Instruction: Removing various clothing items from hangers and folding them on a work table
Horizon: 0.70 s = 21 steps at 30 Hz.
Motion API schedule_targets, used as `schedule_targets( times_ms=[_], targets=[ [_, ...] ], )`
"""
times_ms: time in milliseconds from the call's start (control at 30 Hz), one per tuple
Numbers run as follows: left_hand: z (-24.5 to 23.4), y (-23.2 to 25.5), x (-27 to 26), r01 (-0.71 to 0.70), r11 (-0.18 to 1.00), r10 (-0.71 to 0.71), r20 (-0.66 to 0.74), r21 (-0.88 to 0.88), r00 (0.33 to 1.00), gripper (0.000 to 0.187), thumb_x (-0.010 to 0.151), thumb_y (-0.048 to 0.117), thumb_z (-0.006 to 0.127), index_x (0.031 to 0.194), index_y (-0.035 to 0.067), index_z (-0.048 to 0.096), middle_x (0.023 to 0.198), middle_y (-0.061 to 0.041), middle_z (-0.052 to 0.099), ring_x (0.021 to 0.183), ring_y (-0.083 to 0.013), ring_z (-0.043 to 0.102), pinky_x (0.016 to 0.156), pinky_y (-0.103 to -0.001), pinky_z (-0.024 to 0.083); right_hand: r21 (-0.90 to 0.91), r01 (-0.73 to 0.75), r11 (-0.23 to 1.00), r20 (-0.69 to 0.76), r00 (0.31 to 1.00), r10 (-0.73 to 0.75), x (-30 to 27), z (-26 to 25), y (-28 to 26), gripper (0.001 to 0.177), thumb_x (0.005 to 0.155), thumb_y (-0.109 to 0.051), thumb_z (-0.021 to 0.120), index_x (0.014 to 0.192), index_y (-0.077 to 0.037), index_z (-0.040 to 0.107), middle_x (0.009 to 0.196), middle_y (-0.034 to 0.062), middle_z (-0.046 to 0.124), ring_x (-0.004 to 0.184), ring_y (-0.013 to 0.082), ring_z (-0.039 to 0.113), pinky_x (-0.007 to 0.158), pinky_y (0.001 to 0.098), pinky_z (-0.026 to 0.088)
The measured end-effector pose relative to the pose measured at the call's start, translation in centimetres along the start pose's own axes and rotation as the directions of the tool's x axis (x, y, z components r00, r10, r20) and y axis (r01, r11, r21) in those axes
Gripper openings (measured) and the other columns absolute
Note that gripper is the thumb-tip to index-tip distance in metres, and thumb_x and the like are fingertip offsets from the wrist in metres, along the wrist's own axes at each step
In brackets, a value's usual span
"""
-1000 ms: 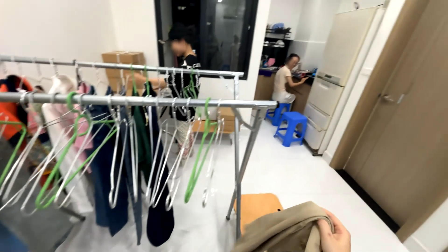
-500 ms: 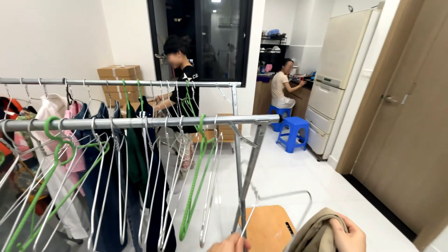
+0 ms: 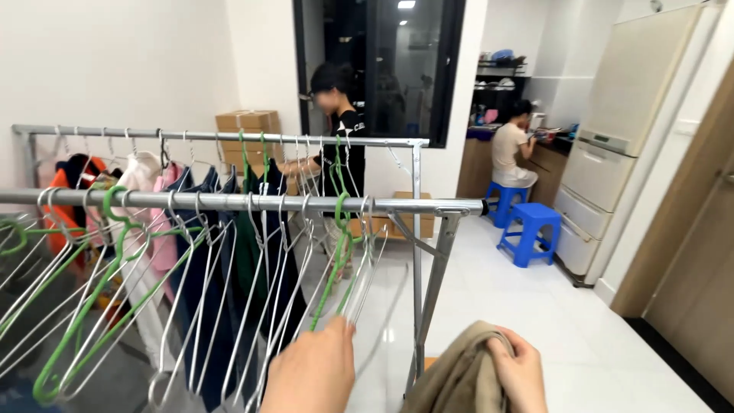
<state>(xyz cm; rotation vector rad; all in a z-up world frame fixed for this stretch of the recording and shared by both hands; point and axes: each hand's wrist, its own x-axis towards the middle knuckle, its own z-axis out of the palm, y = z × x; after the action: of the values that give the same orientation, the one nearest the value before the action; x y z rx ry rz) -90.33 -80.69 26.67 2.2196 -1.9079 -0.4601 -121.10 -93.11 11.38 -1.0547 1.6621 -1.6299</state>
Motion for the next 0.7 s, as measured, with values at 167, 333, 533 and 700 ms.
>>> schedule_targets(
  times_ms=[167,333,533,700],
  targets=[
    [-1.5,3.0,0.2,-0.057,0.997,0.04,-0.28,-0.055,0.959,0.035,0.114,0.032,0.033,0.105,0.013,0.061,0.088,-0.013,0.077,0.084,-0.0379,0.076,0.077,-0.056,0.059,0.036,0.045,0.998,0.161,0.986,-0.05,0.4,1.4,-1.8,0.034,0.084,-0.004,0.064,0.111,0.001,0.084,0.112,0.0112,0.084,0.108,0.0193,0.072,0.101,0.0306,0.052],
    [2.0,3.2,3.2,0.007,0.992,-0.048,-0.324,-0.127,0.945,0.037,0.111,0.035,0.032,0.098,0.014,0.06,0.091,-0.013,0.074,0.087,-0.0413,0.069,0.074,-0.056,0.051,-0.015,0.02,1.0,0.289,0.957,-0.015,-0.8,-0.3,-3.9,0.035,0.084,-0.008,0.064,0.111,-0.001,0.085,0.113,0.0084,0.084,0.109,0.018,0.073,0.1,0.0299,0.053],
    [6.4,4.1,0.1,0.063,0.979,-0.153,-0.492,-0.195,0.857,0.028,0.104,0.043,0.047,0.115,0.02,0.06,0.089,-0.014,0.076,0.091,-0.0444,0.07,0.073,-0.062,0.051,-0.237,0.015,0.971,0.424,0.901,0.09,-4.6,-3.8,-7.0,0.04,0.081,-0.019,0.062,0.114,-0.018,0.084,0.113,-0.0027,0.083,0.109,0.0124,0.072,0.098,0.0299,0.051],
    [11.6,6.5,-8.1,-0.183,0.979,0.143,-0.951,0.094,0.275,0.022,0.099,0.014,0.065,0.12,0.009,0.069,0.124,-0.012,0.058,0.114,-0.0359,0.056,0.098,-0.05,0.048,-0.11,0.075,0.991,0.584,0.812,0.003,-5.6,-3.8,-5.9,0.04,0.08,-0.006,0.063,0.113,-0.008,0.085,0.116,0.0035,0.085,0.112,0.0134,0.075,0.1,0.0274,0.058]
  ],
)
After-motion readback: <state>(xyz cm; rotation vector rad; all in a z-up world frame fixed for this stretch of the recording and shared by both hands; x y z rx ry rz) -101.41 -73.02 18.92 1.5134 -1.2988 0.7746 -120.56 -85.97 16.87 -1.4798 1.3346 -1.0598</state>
